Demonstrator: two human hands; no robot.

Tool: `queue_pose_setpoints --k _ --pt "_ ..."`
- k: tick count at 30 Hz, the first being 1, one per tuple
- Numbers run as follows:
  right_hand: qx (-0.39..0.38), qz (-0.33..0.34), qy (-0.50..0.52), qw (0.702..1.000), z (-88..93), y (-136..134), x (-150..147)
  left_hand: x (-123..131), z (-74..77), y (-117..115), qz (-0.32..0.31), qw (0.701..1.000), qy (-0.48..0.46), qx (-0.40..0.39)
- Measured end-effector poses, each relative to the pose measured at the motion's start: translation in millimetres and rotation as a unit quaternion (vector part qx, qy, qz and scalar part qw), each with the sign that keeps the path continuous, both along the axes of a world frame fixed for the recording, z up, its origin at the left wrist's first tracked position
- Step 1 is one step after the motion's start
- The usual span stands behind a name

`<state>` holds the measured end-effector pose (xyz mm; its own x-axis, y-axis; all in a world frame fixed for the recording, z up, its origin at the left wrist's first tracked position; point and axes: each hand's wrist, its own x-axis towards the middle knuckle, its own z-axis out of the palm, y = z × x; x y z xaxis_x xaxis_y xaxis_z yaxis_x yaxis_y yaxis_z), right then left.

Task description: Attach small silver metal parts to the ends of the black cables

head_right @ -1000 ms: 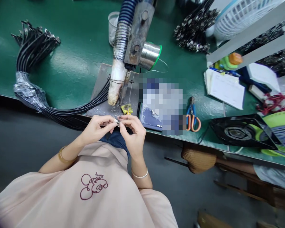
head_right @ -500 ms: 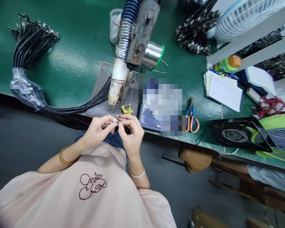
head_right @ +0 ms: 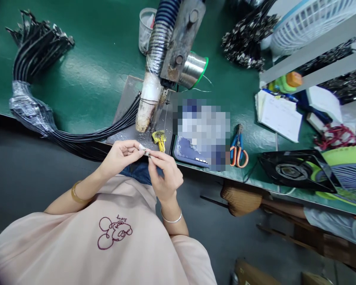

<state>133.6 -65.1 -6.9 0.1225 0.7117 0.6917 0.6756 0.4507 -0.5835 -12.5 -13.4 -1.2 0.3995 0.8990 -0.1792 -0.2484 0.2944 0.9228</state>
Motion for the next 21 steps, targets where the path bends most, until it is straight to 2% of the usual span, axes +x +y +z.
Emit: queue_pose_setpoints --k 2,6,9,21 --pt "-0.004 0.009 -0.014 1.000 -1.2 0 0 1 -0.8 1 0.009 1.000 0.010 0.000" --pt "-0.060 0.003 0.086 0.994 -5.7 4 0 2 -1.8 4 0.022 1.000 0.015 0.002" --pt "-0.080 0.011 0.105 0.991 -6.8 7 1 2 -0.6 6 0.029 1.000 0.007 0.005" --pt "0.009 0.003 -0.076 0.997 -7.2 15 4 10 2.2 11 0.060 0.998 0.030 0.022"
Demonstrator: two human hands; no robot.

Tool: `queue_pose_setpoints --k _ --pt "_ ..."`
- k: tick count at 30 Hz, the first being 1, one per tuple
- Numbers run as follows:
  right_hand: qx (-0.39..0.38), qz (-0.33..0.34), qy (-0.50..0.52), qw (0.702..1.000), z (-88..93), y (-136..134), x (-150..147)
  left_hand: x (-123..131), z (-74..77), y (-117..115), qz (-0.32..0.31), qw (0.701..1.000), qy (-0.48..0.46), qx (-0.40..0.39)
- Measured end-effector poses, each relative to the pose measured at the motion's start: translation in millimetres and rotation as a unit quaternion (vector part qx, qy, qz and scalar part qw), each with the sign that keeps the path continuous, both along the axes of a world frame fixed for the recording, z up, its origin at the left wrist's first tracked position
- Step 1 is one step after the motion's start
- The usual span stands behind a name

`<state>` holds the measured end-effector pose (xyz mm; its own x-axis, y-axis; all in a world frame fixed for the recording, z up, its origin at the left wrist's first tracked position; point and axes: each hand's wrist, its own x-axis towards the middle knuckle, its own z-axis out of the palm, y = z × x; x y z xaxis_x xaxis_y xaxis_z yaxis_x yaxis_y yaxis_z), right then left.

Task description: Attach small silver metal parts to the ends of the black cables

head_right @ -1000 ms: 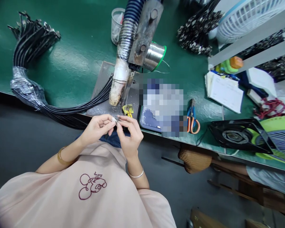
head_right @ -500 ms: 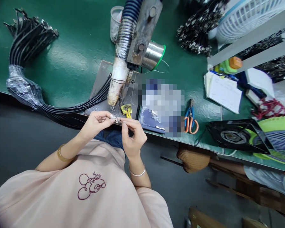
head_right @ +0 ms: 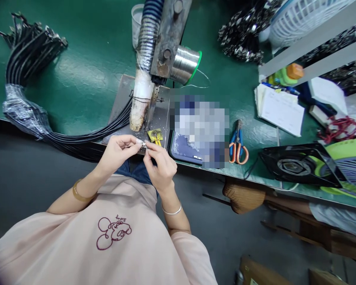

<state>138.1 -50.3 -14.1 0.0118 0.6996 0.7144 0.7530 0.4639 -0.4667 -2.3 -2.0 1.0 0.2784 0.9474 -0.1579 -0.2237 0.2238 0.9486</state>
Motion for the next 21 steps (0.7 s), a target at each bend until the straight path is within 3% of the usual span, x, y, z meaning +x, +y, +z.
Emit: queue_pose_setpoints --k 6,13,21 --pt "0.040 -0.014 -0.033 0.999 0.2 6.8 -1.3 4.3 2.0 4.1 0.027 1.000 0.011 0.005" --pt "0.031 -0.005 -0.017 0.999 1.8 10.6 -1.3 6.9 3.9 5.4 0.052 0.999 0.011 0.000" --pt "0.028 -0.012 -0.022 0.999 6.1 10.3 -3.1 4.0 7.5 4.7 0.040 0.999 0.010 0.005"
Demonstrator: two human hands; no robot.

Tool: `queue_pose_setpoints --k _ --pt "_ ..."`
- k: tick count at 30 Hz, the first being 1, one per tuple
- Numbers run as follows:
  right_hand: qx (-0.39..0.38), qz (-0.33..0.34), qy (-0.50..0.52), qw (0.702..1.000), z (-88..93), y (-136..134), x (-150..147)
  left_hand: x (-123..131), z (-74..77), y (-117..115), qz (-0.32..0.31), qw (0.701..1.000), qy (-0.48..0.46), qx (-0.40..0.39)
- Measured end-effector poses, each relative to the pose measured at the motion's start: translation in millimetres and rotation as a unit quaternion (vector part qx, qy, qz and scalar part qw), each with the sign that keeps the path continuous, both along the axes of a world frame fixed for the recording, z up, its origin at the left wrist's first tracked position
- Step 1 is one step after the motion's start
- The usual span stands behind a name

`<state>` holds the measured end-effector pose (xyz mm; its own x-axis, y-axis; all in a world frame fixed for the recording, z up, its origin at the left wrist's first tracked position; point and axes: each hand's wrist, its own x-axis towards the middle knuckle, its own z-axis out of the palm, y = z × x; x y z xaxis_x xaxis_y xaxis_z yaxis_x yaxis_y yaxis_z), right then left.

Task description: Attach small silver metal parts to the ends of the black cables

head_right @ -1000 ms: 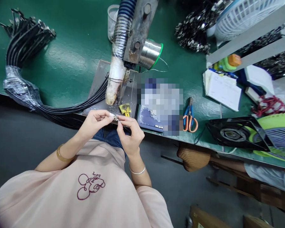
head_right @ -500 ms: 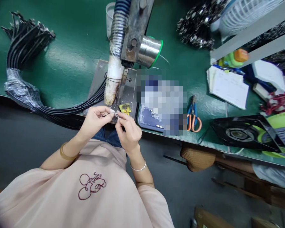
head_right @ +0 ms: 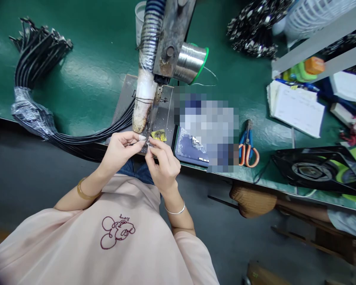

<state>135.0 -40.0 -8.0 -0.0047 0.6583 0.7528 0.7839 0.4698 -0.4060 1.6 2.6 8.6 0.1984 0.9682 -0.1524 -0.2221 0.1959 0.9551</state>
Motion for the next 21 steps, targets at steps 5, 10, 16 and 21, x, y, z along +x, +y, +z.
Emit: queue_pose_setpoints --k 5,10,16,21 --pt "0.003 0.001 -0.014 1.000 -1.8 -1.6 0.9 -1.3 1.7 1.5 -0.005 1.000 0.025 -0.005" --pt "0.005 -0.002 -0.023 1.000 -1.3 -0.6 1.1 -1.3 2.2 1.2 -0.012 0.999 0.047 0.004" --pt "0.005 -0.012 -0.022 1.000 0.8 0.9 0.1 -0.3 3.4 -1.7 -0.004 0.997 0.077 0.025" --pt "-0.003 -0.017 -0.011 1.000 1.0 -1.1 -1.2 -0.3 3.9 -2.4 -0.004 0.995 0.087 0.046"
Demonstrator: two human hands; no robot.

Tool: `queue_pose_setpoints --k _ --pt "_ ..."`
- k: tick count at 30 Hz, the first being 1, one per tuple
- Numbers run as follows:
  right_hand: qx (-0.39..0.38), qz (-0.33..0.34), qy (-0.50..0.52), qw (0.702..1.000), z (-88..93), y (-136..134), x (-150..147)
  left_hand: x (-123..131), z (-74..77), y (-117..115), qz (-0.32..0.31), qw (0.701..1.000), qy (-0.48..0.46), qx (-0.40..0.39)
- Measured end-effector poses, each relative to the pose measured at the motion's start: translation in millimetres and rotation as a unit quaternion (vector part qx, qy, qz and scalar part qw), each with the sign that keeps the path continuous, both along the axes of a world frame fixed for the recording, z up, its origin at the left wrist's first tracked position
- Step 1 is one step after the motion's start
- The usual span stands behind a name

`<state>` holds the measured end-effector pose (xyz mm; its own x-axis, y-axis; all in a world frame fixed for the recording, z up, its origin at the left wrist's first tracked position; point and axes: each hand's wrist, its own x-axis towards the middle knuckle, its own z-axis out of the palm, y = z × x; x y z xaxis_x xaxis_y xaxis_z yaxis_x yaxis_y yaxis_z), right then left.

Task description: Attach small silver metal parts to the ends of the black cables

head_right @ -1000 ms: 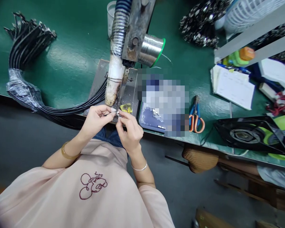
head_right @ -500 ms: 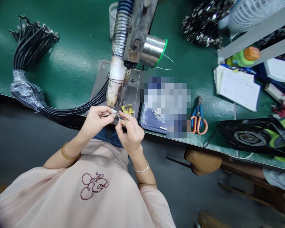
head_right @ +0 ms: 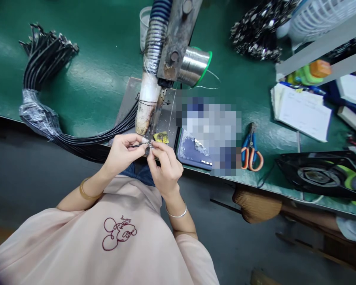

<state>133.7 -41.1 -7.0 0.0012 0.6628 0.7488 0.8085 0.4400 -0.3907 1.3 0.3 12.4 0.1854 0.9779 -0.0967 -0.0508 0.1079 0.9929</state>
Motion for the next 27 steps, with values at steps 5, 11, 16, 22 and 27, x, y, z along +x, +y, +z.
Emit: queue_pose_setpoints --k 5,11,16,22,27 --pt "-0.006 0.006 -0.013 1.000 -0.1 -2.6 1.3 -1.3 -1.4 2.6 -0.008 1.000 -0.007 -0.017" --pt "-0.018 0.019 0.000 1.000 -1.7 -2.1 4.1 -2.5 -2.6 4.2 -0.013 0.999 -0.022 -0.032" --pt "-0.022 0.015 0.014 1.000 -1.0 0.2 3.3 -1.2 -3.2 2.8 -0.003 0.999 -0.021 -0.039" --pt "-0.016 0.014 0.018 1.000 0.9 -0.3 2.5 -1.4 -2.5 0.8 -0.004 1.000 -0.004 -0.008" --pt "-0.016 0.023 0.008 1.000 -1.7 -1.6 3.7 -2.8 -4.3 1.2 -0.017 1.000 0.000 -0.013"
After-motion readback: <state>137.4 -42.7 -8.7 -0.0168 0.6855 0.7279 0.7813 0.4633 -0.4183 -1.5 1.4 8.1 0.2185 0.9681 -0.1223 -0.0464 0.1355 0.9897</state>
